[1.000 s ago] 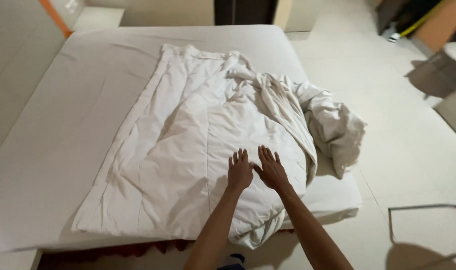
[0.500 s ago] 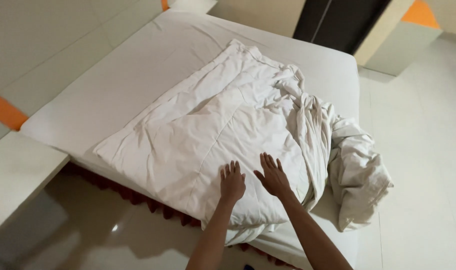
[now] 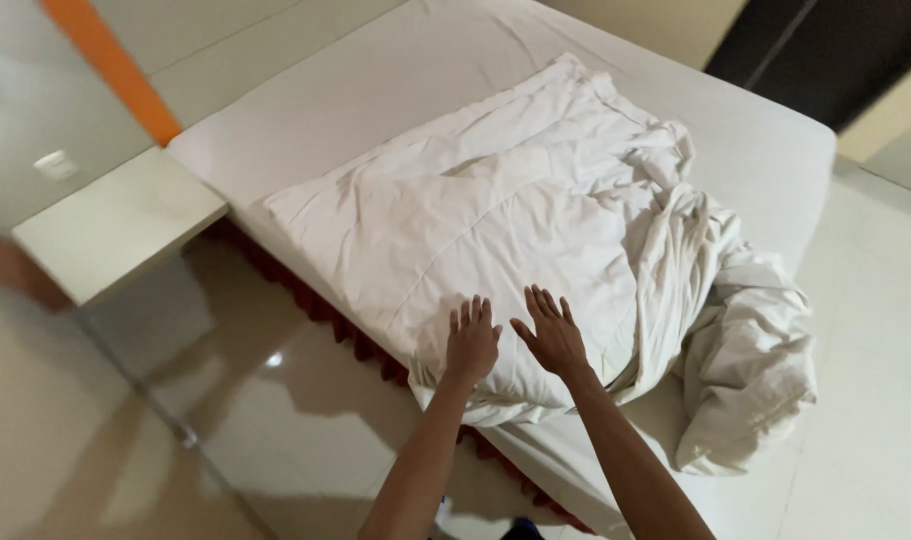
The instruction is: The person folds a white duvet on a bed by hand. They repeatedly smooth, fold, and adjust the duvet to create a neat rectangular shape on the mattress.
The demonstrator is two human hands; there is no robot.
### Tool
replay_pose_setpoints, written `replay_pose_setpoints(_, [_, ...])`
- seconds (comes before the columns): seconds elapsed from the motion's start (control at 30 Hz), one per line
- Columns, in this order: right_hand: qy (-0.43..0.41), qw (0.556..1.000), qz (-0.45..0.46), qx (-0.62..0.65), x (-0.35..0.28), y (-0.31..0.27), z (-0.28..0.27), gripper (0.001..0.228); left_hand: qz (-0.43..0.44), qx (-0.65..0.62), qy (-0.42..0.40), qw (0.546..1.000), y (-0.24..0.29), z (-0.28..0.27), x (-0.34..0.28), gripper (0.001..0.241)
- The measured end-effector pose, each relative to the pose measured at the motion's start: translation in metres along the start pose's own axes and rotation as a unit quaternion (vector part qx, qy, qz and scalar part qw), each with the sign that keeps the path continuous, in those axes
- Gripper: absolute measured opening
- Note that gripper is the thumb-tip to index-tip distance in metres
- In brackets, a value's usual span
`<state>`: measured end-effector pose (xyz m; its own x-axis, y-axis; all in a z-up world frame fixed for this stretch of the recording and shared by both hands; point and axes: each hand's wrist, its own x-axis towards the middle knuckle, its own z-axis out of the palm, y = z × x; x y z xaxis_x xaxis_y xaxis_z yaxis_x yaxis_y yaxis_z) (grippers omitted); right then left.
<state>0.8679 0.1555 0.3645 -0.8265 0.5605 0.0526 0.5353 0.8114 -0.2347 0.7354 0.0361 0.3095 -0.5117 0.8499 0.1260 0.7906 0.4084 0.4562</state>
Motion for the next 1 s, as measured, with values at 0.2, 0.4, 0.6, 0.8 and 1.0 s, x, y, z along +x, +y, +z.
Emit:
replay_pose_setpoints(0.2, [-0.012, 0.995, -0.097, 0.004, -0.011, 0.026, 0.000, 0.080, -0.087, 0.009, 0.031, 0.996, 0.026, 0.005, -0.039, 0.063])
replay_pose_setpoints(0.4, [-0.042, 0.983, -0.177, 0.011, -0.036, 0.035, -0.018, 0.080, -0.180, 0.035, 0.047, 0.982, 0.065, 0.015, -0.072, 0.065])
replay_pose_setpoints(0.6, [-0.053, 0.970, -0.236, 0.005, -0.049, 0.039, -0.018, 0.079, -0.230, 0.039, 0.062, 0.970, 0.084, 0.027, -0.116, 0.064])
replay_pose_setpoints(0.8, [-0.053, 0.964, -0.262, 0.000, -0.065, 0.026, -0.021, 0.078, -0.230, 0.051, 0.102, 0.966, 0.086, 0.025, -0.152, 0.061])
replay_pose_setpoints(1.0, [-0.033, 0.954, -0.298, -0.001, -0.100, 0.029, -0.003, 0.078, -0.268, 0.035, 0.092, 0.958, 0.120, 0.010, -0.206, 0.060])
